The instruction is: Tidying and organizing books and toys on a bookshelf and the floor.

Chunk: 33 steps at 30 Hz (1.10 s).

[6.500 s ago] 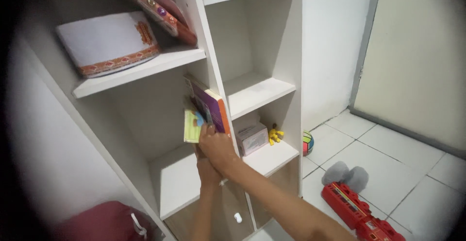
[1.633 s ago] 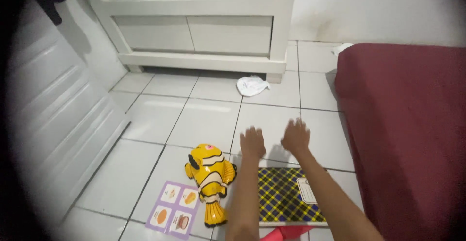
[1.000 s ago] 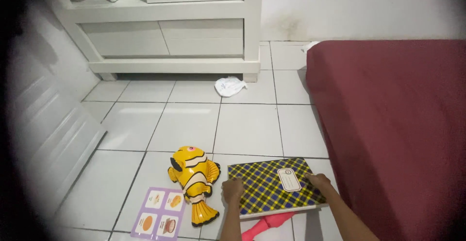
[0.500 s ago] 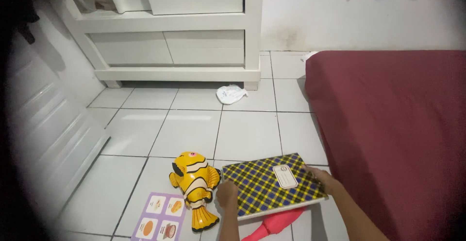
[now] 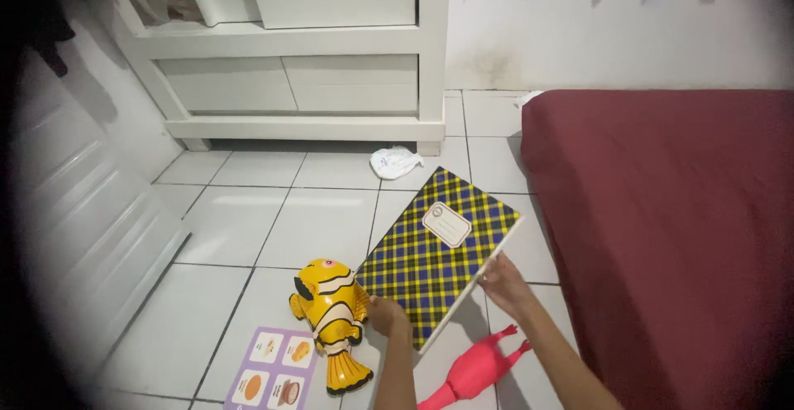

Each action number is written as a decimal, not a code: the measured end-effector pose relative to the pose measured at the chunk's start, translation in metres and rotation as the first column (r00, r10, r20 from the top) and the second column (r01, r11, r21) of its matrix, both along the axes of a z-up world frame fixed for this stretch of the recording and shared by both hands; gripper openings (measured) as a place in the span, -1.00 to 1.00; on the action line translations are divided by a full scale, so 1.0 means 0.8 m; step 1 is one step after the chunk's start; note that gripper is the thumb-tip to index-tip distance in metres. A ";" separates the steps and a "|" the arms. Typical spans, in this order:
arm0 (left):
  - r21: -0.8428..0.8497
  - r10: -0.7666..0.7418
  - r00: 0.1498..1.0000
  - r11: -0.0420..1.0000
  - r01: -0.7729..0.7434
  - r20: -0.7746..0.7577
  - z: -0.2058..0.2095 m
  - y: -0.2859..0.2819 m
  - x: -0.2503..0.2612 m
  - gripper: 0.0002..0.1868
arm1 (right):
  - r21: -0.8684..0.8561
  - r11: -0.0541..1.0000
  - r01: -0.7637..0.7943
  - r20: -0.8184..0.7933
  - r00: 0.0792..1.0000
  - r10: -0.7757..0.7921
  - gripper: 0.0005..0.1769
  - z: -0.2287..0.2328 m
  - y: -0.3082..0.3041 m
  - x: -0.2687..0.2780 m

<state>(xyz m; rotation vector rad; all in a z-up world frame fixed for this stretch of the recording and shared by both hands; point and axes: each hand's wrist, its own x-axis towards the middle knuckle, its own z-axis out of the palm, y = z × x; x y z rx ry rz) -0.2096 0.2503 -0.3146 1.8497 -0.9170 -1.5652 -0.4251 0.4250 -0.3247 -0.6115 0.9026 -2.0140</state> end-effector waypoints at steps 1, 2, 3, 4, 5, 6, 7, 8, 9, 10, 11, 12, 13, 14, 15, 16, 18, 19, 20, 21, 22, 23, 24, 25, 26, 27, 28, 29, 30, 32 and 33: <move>0.000 0.001 1.000 1.000 -0.001 0.002 0.002 0.005 0.002 -0.42 | 0.000 1.000 -0.001 0.002 1.000 0.001 -0.37 0.040 -0.011 0.034; 0.011 0.016 0.999 1.000 -0.016 -0.032 0.004 0.008 0.003 -0.42 | 0.173 0.973 0.153 0.007 0.988 -0.157 -0.36 0.082 -0.023 0.066; 0.022 0.031 0.997 0.999 -0.030 -0.066 0.007 0.012 0.003 -0.41 | 0.339 0.893 0.296 -0.016 0.951 -0.309 -0.34 0.123 -0.035 0.098; 0.020 0.035 0.997 0.999 -0.034 -0.065 0.000 0.011 0.003 -0.41 | 0.338 0.895 0.292 -0.014 0.952 -0.306 -0.34 0.135 -0.038 0.106; -0.012 0.055 0.991 0.998 -0.057 -0.121 -0.008 0.009 0.002 -0.42 | 0.386 0.860 0.335 -0.013 0.934 -0.358 -0.34 0.146 -0.041 0.114; -0.043 0.073 0.981 0.996 -0.082 -0.178 -0.017 0.007 0.002 -0.42 | 0.433 0.820 0.374 -0.015 0.913 -0.408 -0.35 0.156 -0.044 0.122; -0.045 0.077 0.981 0.995 -0.086 -0.179 -0.025 0.001 -0.001 -0.42 | 0.431 0.823 0.370 -0.015 0.915 -0.404 -0.35 0.151 -0.047 0.118; -0.046 0.095 0.969 0.993 -0.108 -0.226 -0.033 -0.005 -0.003 -0.43 | 0.447 0.768 0.459 -0.072 0.874 -0.481 -0.33 0.145 -0.050 0.113; -0.047 0.112 0.955 0.991 -0.129 -0.274 -0.041 -0.012 -0.005 -0.44 | 0.457 0.705 0.543 -0.131 0.824 -0.551 -0.31 0.140 -0.053 0.109; -0.048 0.115 0.955 0.990 -0.132 -0.272 -0.033 -0.014 -0.002 -0.44 | 0.456 0.707 0.540 -0.128 0.826 -0.548 -0.31 0.136 -0.054 0.104; -0.040 0.028 0.960 0.998 -0.041 -0.279 -0.026 -0.017 0.000 -0.49 | 0.402 0.709 0.578 -0.175 0.809 -0.560 -0.35 0.132 -0.056 0.099; -0.035 -0.058 0.957 0.998 0.050 -0.283 -0.018 -0.022 0.005 -0.53 | 0.347 0.712 0.611 -0.217 0.790 -0.573 -0.39 0.127 -0.060 0.096; -0.038 -0.054 0.959 0.998 0.046 -0.278 -0.045 -0.028 -0.003 -0.53 | 0.348 0.716 0.606 -0.211 0.794 -0.570 -0.39 0.118 -0.062 0.088; -0.312 -0.275 0.961 0.915 0.256 -0.016 -0.072 -0.036 -0.011 -0.48 | 0.389 0.632 0.670 -0.306 0.741 -0.598 -0.37 0.109 -0.068 0.081; -0.490 -0.390 0.872 0.722 0.489 0.296 -0.100 -0.046 -0.017 -0.36 | 0.416 0.541 0.731 -0.402 0.682 -0.612 -0.31 0.100 -0.074 0.073; -0.492 -0.382 0.874 0.723 0.485 0.300 -0.071 -0.039 -0.009 -0.36 | 0.415 0.548 0.726 -0.397 0.687 -0.608 -0.31 0.128 -0.075 0.093; -0.489 -0.395 0.847 0.694 0.528 0.354 -0.014 -0.021 0.003 -0.16 | 0.552 0.466 0.692 -0.580 0.720 -0.382 -0.42 0.183 -0.074 0.130; -0.492 -0.392 0.849 0.694 0.526 0.355 -0.002 -0.020 0.008 -0.16 | 0.550 0.470 0.690 -0.579 0.721 -0.382 -0.42 0.169 -0.079 0.129; -0.573 -0.375 0.865 0.648 0.502 0.333 0.010 -0.017 0.013 -0.14 | 0.354 0.582 0.733 -0.695 0.622 -0.360 -0.56 0.153 -0.082 0.129; -0.650 -0.360 0.881 0.597 0.471 0.308 0.022 -0.014 0.017 -0.12 | 0.146 0.679 0.720 -0.789 0.499 -0.359 -0.70 0.138 -0.085 0.128; -0.650 -0.358 0.881 0.597 0.471 0.309 0.024 -0.016 0.016 -0.12 | 0.146 0.680 0.719 -0.788 0.500 -0.359 -0.70 0.120 -0.087 0.129; -0.710 -0.329 0.899 0.556 0.432 0.290 0.026 -0.018 0.014 -0.13 | 0.119 0.667 0.735 -0.852 0.421 -0.311 -0.80 0.102 -0.090 0.130; -0.766 -0.301 0.916 0.511 0.391 0.267 0.028 -0.020 0.011 -0.14 | 0.089 0.656 0.750 -0.905 0.336 -0.260 -0.69 0.083 -0.091 0.130; -0.766 -0.300 0.916 0.511 0.391 0.267 0.043 -0.014 0.014 -0.14 | 0.089 0.657 0.749 -0.905 0.336 -0.260 -0.69 0.090 -0.084 0.147; -0.771 -0.320 0.928 0.536 0.345 0.192 0.061 -0.012 0.014 -0.15 | 0.172 0.653 0.738 -0.885 0.407 -0.226 -0.55 0.098 -0.080 0.161; -0.771 -0.339 0.934 0.562 0.300 0.116 0.079 -0.011 0.014 -0.15 | 0.254 0.646 0.720 -0.858 0.476 -0.193 -0.39 0.107 -0.076 0.176; -0.774 -0.337 0.935 0.559 0.297 0.115 0.090 -0.014 0.011 -0.15 | 0.249 0.649 0.719 -0.858 0.475 -0.196 -0.39 0.108 -0.074 0.180; -0.828 -0.316 0.947 0.515 0.220 0.056 0.100 -0.018 0.007 -0.16 | 0.104 0.697 0.709 -0.881 0.391 -0.267 -0.54 0.108 -0.072 0.184; -0.870 -0.300 0.954 0.471 0.144 -0.005 0.107 -0.018 0.006 -0.18 | -0.038 0.729 0.683 -0.888 0.312 -0.338 -0.69 0.106 -0.067 0.191; -0.878 -0.289 0.956 0.471 0.086 -0.061 0.137 -0.025 0.006 -0.17 | 0.007 0.733 0.680 -0.870 0.366 -0.332 -0.65 0.088 -0.054 0.183; -0.883 -0.279 0.953 0.469 0.028 -0.117 0.152 -0.028 0.004 -0.15 | 0.050 0.735 0.676 -0.848 0.417 -0.326 -0.60 0.080 -0.048 0.177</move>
